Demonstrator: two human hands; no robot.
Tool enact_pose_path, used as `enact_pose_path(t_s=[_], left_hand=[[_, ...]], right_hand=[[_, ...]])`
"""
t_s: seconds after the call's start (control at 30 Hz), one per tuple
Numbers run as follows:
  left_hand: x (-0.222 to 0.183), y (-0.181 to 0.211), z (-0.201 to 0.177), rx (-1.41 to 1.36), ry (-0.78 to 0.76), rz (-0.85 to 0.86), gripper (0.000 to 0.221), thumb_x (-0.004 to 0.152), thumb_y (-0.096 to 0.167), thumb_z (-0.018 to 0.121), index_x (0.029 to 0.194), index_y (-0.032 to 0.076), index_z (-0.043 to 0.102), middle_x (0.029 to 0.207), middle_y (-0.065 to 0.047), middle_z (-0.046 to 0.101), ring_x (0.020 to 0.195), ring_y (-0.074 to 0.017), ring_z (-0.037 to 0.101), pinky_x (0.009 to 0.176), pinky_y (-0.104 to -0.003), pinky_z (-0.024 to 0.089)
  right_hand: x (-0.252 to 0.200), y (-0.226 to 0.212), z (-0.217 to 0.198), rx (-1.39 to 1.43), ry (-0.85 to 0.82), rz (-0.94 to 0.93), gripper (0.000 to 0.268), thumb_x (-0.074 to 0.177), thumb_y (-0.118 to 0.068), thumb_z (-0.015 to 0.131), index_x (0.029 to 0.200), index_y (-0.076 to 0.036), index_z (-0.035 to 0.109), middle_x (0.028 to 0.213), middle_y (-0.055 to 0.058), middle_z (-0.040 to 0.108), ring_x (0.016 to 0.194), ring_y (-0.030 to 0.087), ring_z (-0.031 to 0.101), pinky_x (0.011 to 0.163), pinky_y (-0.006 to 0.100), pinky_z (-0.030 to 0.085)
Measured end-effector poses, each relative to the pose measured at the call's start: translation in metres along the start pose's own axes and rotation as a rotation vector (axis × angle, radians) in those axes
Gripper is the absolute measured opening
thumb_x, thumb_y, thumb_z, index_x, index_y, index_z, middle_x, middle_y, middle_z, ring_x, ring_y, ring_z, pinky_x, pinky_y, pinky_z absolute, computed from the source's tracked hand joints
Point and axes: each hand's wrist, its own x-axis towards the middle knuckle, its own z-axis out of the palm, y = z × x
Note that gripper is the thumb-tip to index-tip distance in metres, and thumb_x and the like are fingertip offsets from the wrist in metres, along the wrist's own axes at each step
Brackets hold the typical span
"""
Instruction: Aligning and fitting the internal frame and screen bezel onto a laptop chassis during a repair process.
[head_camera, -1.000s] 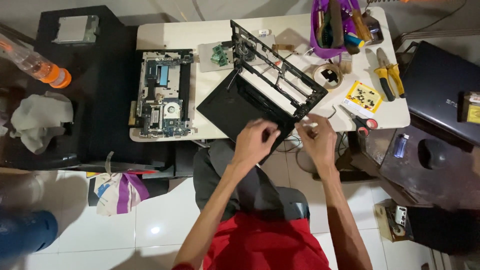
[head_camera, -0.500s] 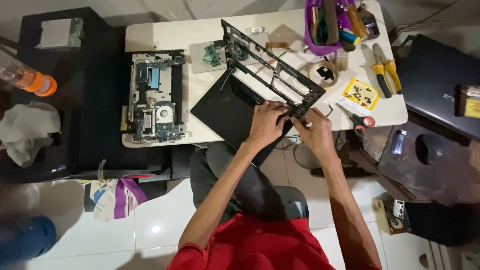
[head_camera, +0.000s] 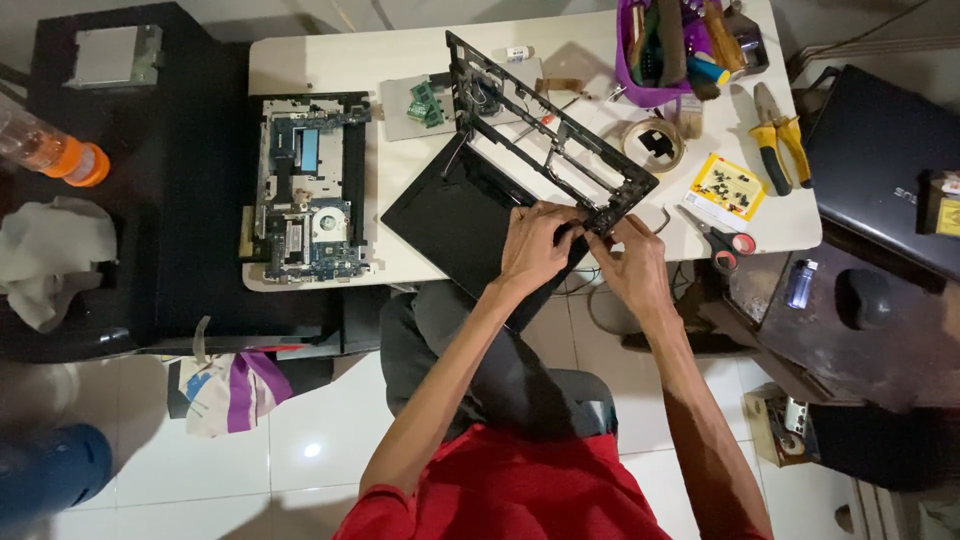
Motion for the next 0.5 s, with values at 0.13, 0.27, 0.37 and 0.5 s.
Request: enact_pose_path(t_s=[0.13,0.27,0.37,0.5], left_hand=[[0.0,-0.012,0.012,0.053,-0.021,0.019,0.015,0.09,0.022,0.064,0.1,0.019,0.075,0.09,-0.005,0.074,0.095,-0.0279,0.067,0.093,-0.04,0.039],[-0.003,-0.027,0.024,0.046,-0.057,-0.005,0.019,0.093,0.024,0.063,0.108,0.02,0.074,0.094,-0.004,0.075,0.099,-0.0233,0.068,0.096,-0.037,0.037],[-0.003,-0.018,0.012,-0.006,-0.14,-0.034,0.024,0.095,0.025,0.062,0.115,0.017,0.073,0.1,-0.009,0.075,0.105,-0.0253,0.066,0.101,-0.038,0.034],[0.003,0.006,-0.018,-0.039,-0.246,-0.033,0.035,0.09,0.026,0.067,0.121,0.01,0.069,0.111,-0.014,0.072,0.117,-0.0319,0.06,0.106,-0.044,0.031]], right_hand=[[-0.001,0.0,0.002,0.004,0.002,0.009,0.01,0.096,-0.004,0.075,0.097,0.005,0.07,0.083,0.019,0.06,0.079,0.029,0.068,0.053,0.034,0.063],[-0.005,0.027,0.011,0.015,0.031,0.025,0.008,0.097,-0.003,0.074,0.098,0.004,0.071,0.085,0.02,0.062,0.082,0.033,0.069,0.056,0.037,0.064],[-0.008,-0.003,-0.005,0.041,0.017,0.061,0.011,0.096,-0.005,0.076,0.102,0.004,0.073,0.089,0.022,0.065,0.086,0.038,0.071,0.06,0.041,0.065],[-0.008,-0.04,-0.024,0.078,0.009,0.085,0.03,0.086,-0.006,0.087,0.106,0.009,0.07,0.094,0.03,0.068,0.091,0.045,0.07,0.066,0.047,0.064]])
